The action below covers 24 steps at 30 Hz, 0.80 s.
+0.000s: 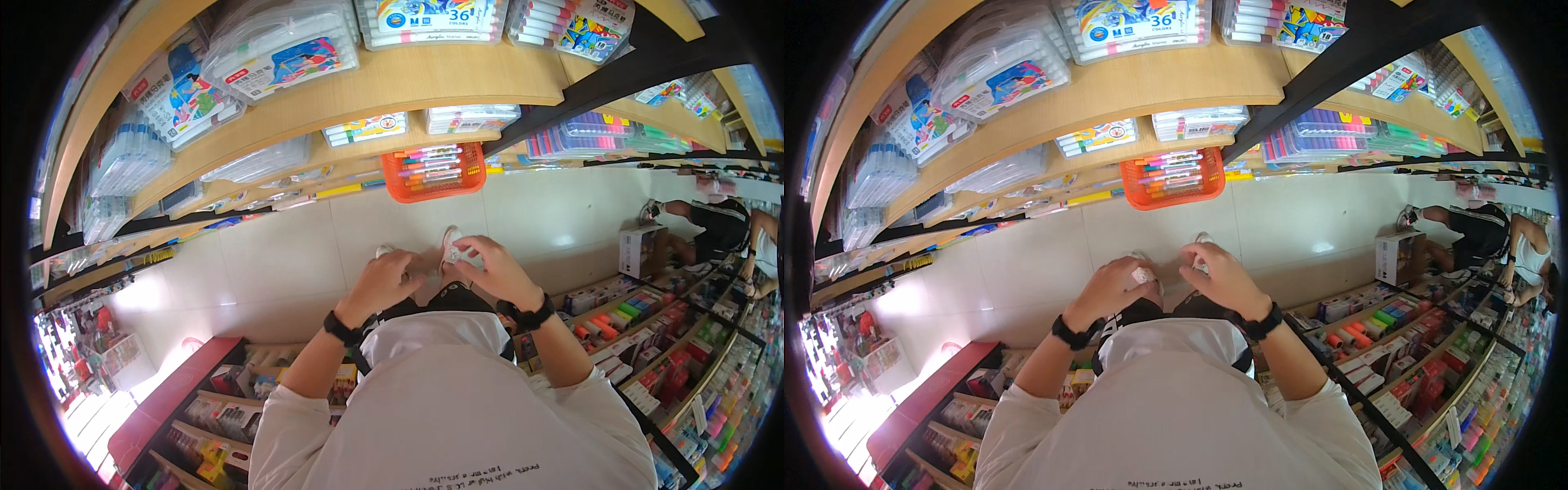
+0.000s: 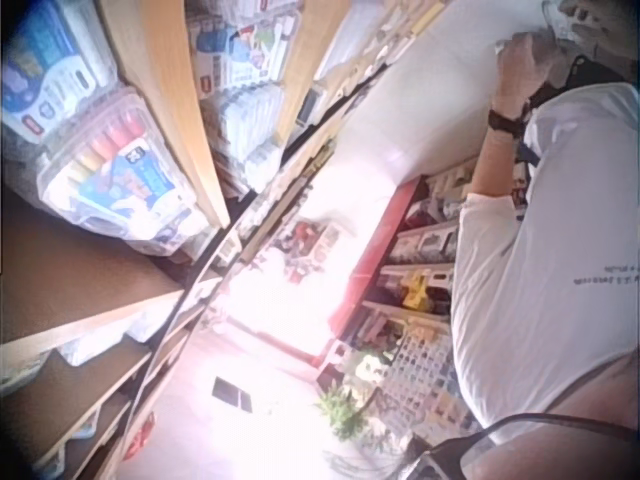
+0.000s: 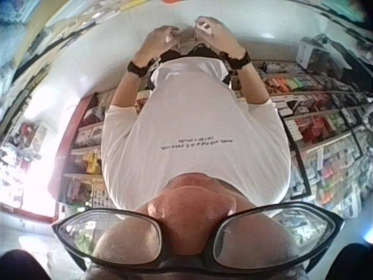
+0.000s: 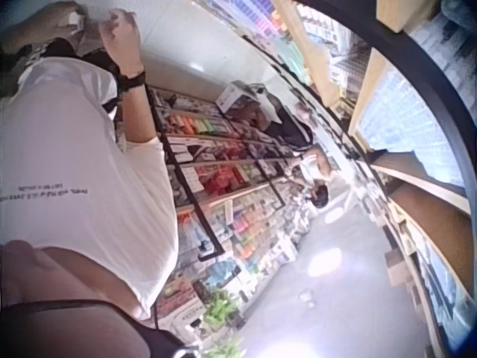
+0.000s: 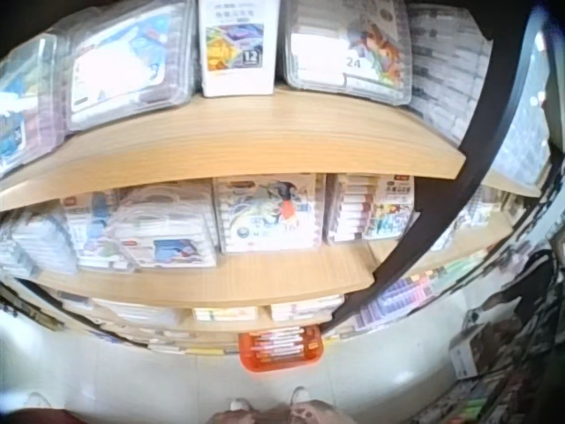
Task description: The person picks up various markers from a basket and places them individually back into a color-coded shelf display, matching each marker to its correct slot.
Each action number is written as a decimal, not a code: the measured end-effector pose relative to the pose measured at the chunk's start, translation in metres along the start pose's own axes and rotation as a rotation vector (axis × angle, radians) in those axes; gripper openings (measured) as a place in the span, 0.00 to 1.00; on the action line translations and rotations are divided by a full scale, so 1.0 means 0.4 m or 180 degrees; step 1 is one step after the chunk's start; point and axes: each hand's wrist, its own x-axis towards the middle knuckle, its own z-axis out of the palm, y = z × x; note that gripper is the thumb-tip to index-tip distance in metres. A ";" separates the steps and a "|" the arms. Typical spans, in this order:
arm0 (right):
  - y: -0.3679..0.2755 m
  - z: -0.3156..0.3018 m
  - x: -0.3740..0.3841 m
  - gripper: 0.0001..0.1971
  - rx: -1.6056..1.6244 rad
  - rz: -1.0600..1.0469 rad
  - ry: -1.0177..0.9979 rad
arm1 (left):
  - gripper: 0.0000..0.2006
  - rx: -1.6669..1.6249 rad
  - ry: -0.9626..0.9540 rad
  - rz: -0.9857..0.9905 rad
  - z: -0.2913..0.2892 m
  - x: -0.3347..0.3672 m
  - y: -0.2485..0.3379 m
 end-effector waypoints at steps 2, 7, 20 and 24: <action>0.070 0.011 0.033 0.16 0.0029 0.0062 0.0058 | 0.22 -0.0088 0.0156 -0.0120 0.045 0.042 -0.053; 0.269 0.045 0.141 0.20 -0.0209 0.0474 0.0165 | 0.27 -0.0765 0.0318 -0.1051 0.119 0.173 -0.189; 0.392 0.016 0.382 0.24 -0.0879 0.0675 0.0288 | 0.31 0.0062 0.1295 -0.0546 0.100 0.477 -0.307; 0.436 0.048 0.411 0.25 -0.1294 0.0393 0.0227 | 0.33 0.0637 0.1260 -0.0567 0.084 0.544 -0.326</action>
